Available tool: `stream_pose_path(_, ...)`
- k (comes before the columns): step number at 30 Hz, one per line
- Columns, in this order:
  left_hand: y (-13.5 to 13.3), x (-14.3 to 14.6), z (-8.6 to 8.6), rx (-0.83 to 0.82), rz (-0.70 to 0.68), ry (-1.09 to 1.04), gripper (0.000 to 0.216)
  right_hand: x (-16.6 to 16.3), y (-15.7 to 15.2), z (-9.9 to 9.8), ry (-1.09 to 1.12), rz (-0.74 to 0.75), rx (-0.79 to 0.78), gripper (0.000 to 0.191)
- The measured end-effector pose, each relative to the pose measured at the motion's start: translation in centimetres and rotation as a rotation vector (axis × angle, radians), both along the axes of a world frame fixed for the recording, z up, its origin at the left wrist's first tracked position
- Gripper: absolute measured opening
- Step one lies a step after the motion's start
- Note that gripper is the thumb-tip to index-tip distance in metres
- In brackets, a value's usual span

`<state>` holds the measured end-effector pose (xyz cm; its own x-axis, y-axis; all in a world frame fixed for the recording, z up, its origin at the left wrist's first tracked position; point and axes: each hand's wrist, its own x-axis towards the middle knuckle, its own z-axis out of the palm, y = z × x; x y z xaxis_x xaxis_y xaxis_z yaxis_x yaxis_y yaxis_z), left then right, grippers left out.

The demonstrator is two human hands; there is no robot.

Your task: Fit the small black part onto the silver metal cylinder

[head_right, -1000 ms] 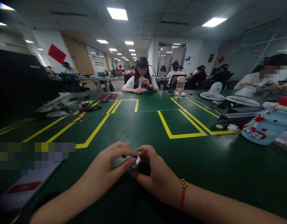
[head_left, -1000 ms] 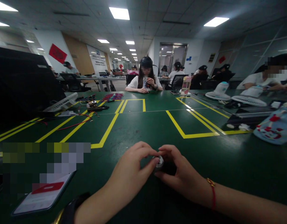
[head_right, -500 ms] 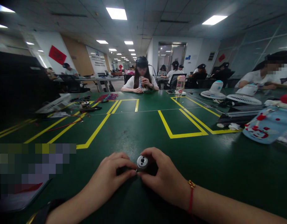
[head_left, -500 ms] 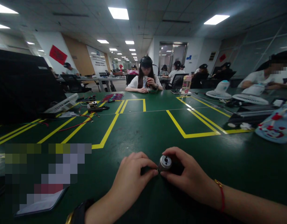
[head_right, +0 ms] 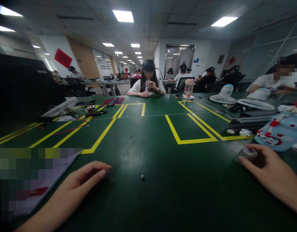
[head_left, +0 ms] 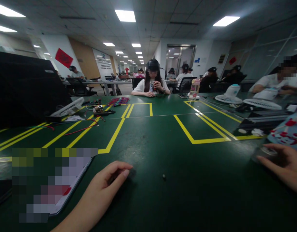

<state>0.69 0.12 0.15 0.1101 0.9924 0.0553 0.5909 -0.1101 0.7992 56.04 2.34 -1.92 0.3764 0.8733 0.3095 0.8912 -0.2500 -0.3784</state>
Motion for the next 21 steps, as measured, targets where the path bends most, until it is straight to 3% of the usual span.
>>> stream_pose_path(3,0.0,0.4,0.0,0.006,0.014,0.003,0.020,-1.3,-0.2,0.2,-0.237,0.048,0.105,0.060)
stream_pose_path(5,0.0,0.5,0.1,0.012,0.011,0.014,0.020,-5.2,-0.3,0.9,-0.412,0.149,0.242,0.063)
stream_pose_path(7,-0.1,0.5,0.1,0.020,0.008,0.024,0.020,-10.8,-0.4,1.5,-0.451,0.385,0.325,0.056)
stream_pose_path(10,-0.2,0.5,0.2,0.017,0.020,0.020,0.021,-19.7,-0.5,2.1,-0.259,0.780,0.150,0.043)
stream_pose_path(14,-0.2,0.4,0.2,0.011,0.004,0.002,0.020,-27.5,-0.3,2.3,0.005,1.005,-0.091,0.027)
stream_pose_path(17,-0.1,0.2,0.2,0.010,-0.004,0.005,0.019,-27.4,0.4,2.9,0.056,1.014,-0.079,0.021)
stream_pose_path(21,-0.1,0.3,0.1,0.004,-0.002,-0.005,0.019,-19.6,1.3,4.3,-0.034,0.721,0.117,0.027)
